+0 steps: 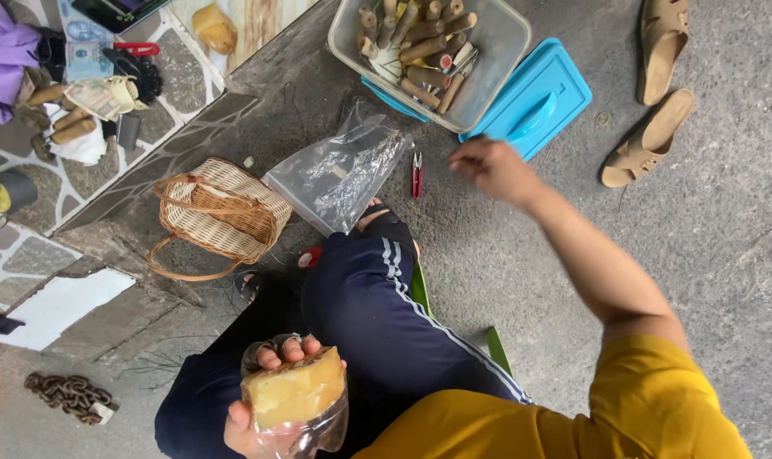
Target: The person sits on the ground and uses a small knife to carve a block of yellow wax held in their left hand. They repeatedly scrape the surface of the wax, removing small shavings, and occasionally place the tool on a nearby ledge before resuming the carving.
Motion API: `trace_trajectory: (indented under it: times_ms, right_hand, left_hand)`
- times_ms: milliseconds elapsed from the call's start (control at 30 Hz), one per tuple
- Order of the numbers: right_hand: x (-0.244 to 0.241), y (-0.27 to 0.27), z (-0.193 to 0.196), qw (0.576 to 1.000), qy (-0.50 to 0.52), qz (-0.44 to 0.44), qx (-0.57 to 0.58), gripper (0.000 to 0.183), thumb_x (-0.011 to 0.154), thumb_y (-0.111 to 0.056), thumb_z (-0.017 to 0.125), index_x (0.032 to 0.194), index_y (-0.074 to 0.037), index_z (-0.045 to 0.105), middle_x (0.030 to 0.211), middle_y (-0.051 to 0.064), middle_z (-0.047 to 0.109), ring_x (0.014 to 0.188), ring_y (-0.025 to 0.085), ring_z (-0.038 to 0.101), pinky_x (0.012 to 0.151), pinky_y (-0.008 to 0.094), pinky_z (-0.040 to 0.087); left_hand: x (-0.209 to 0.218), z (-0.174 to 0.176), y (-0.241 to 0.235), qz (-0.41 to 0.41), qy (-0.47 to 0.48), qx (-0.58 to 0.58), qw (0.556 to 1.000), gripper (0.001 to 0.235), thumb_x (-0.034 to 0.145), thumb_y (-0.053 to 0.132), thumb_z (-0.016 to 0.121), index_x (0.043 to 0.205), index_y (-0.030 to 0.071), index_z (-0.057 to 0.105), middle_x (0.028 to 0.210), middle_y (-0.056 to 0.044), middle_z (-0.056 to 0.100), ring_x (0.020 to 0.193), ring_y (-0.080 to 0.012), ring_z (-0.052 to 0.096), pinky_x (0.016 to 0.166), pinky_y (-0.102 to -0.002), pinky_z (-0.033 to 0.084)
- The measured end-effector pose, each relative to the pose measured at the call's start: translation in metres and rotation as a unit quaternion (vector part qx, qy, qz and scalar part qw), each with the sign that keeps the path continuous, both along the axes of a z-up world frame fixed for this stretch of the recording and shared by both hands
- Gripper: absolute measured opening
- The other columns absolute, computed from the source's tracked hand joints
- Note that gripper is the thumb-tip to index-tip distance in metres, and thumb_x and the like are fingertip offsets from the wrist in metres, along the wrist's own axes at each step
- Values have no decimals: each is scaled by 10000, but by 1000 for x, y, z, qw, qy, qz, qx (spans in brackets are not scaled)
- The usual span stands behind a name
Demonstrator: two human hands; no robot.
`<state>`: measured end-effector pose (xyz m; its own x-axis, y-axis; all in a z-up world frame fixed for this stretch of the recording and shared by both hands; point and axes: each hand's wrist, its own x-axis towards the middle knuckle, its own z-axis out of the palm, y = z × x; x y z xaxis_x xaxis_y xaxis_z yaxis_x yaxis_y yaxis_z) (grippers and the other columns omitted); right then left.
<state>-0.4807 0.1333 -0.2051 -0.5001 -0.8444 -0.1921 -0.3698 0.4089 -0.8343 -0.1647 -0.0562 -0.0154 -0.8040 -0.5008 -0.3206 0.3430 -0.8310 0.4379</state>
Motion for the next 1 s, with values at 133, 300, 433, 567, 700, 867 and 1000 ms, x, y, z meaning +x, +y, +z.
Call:
trace_trajectory:
  times_ms: [133, 300, 433, 567, 700, 867, 1000]
  right_hand:
    - [-36, 22, 19, 994, 84, -16, 69, 118, 952, -46, 616, 1032, -36, 702, 994, 114, 721, 924, 246, 671, 909, 401, 537]
    - [-34, -6, 38, 994, 64, -80, 28, 151, 1009, -93, 613, 1135, -50, 686, 878, 96, 672, 678, 163, 624, 747, 288, 469]
    - [-5, -84, 45, 998, 15, 17, -54, 252, 959, -23, 622, 1211, -22, 621, 1002, 109, 659, 882, 163, 625, 814, 281, 529]
    - [22, -165, 61, 993, 16, 84, -85, 255, 898, -26, 676, 1147, -80, 672, 1014, 90, 683, 857, 193, 661, 780, 316, 549]
    - [56, -243, 103, 983, 36, 152, -96, 141, 934, -12, 686, 1049, -84, 725, 886, 94, 723, 779, 233, 692, 735, 336, 541]
    - [93, -292, 105, 968, 65, 229, -81, 118, 946, -12, 686, 1051, -46, 728, 906, 142, 711, 789, 303, 681, 725, 387, 524]
    - [142, -324, 93, 956, 62, 251, -138, 88, 881, -14, 715, 958, -52, 733, 816, 144, 710, 710, 349, 669, 655, 405, 504]
  left_hand:
    - [3, 4, -8, 15, 10, 25, 1000, 375, 947, 296, 672, 1134, 0, 535, 1134, -187, 517, 1167, -350, 461, 974, -563, 412]
    - [21, 6, -37, -55, -52, 1, 997, 405, 869, 312, 743, 1082, 34, 540, 1090, -165, 500, 1155, -343, 443, 1094, -505, 254]
    - [21, 2, -65, -77, -28, -19, 996, 428, 870, 288, 766, 1112, 0, 561, 1131, -220, 547, 1195, -376, 480, 1085, -523, 313]
    - [16, -14, -75, -87, 52, -26, 994, 393, 838, 200, 758, 1082, -32, 557, 1111, -229, 566, 1125, -345, 557, 1006, -489, 425]
    - [28, -29, -82, -39, 99, -1, 994, 454, 788, 195, 757, 1092, -69, 548, 1109, -250, 585, 1049, -325, 609, 902, -458, 514]
    - [59, -22, -97, -26, 91, 47, 994, 461, 782, 183, 758, 1100, -68, 538, 1124, -240, 593, 1025, -292, 633, 859, -407, 548]
    - [80, -11, -117, -35, 116, 17, 993, 505, 766, 220, 790, 1116, -52, 547, 1144, -216, 586, 1073, -285, 612, 893, -387, 534]
